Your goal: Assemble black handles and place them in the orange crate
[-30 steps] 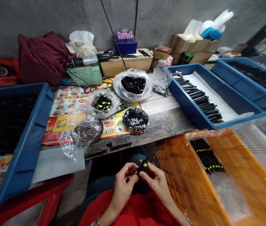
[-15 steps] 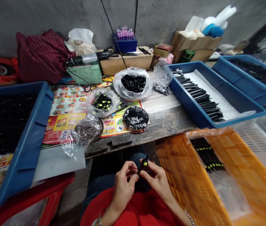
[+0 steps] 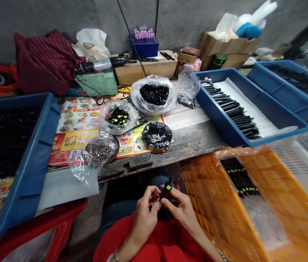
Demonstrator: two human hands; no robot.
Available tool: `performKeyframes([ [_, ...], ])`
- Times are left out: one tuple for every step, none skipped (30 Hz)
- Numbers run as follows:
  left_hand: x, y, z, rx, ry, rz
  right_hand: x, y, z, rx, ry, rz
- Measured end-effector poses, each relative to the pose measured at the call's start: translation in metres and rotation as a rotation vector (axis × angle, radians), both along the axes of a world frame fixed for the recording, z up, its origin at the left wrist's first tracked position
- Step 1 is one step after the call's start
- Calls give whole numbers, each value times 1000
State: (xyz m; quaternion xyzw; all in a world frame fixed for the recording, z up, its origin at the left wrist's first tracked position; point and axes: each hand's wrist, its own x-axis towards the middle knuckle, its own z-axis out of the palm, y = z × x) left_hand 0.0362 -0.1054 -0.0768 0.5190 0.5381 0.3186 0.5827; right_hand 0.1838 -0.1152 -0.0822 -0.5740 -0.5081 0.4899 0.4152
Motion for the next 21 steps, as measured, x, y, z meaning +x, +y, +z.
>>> performKeyframes([
  [0,-1,0,5,10,-8,0,-1,-1,6,-8,14],
  [0,-2,0,9,21,-11,-1,-1,-1,9,-12,23],
  [0,-3,0,13,32,-11,0,-2,-1,10,-14,28],
  [0,-3,1,20,43,-10,0,-2,0,9,-15,32],
  [0,-3,2,28,54,-14,0,-2,2,7,-13,34],
  [0,-3,3,37,61,-22,1,-2,3,5,-8,36],
  [0,-3,4,46,65,-34,1,-2,5,2,0,38],
  [0,-3,5,53,68,-45,1,-1,6,-2,11,41],
  [0,-3,6,58,67,-52,2,-1,8,-9,25,45],
  [0,-3,7,60,66,-57,2,-1,9,-16,39,48],
  [0,-3,8,60,65,-60,2,0,10,-25,53,51],
  [0,-3,9,59,64,-62,2,0,10,-35,66,55],
  [0,-4,9,58,65,-65,2,0,10,-41,76,56],
  [0,-4,9,58,68,-67,3,0,9,-45,83,56],
  [0,-4,9,60,74,-69,3,0,9,-46,88,53],
  [0,-4,9,61,83,-74,4,0,8,-46,91,52],
  [-1,-4,8,63,90,-78,5,0,8,-43,93,51],
  [-1,-3,8,65,95,-86,6,0,8,-38,93,54],
  [-2,-2,8,66,99,-95,7,0,8,-33,93,60],
  [-3,-1,9,66,103,-104,8,0,8,-27,92,67],
  [-4,0,10,66,105,-114,9,0,9,-23,91,74],
])
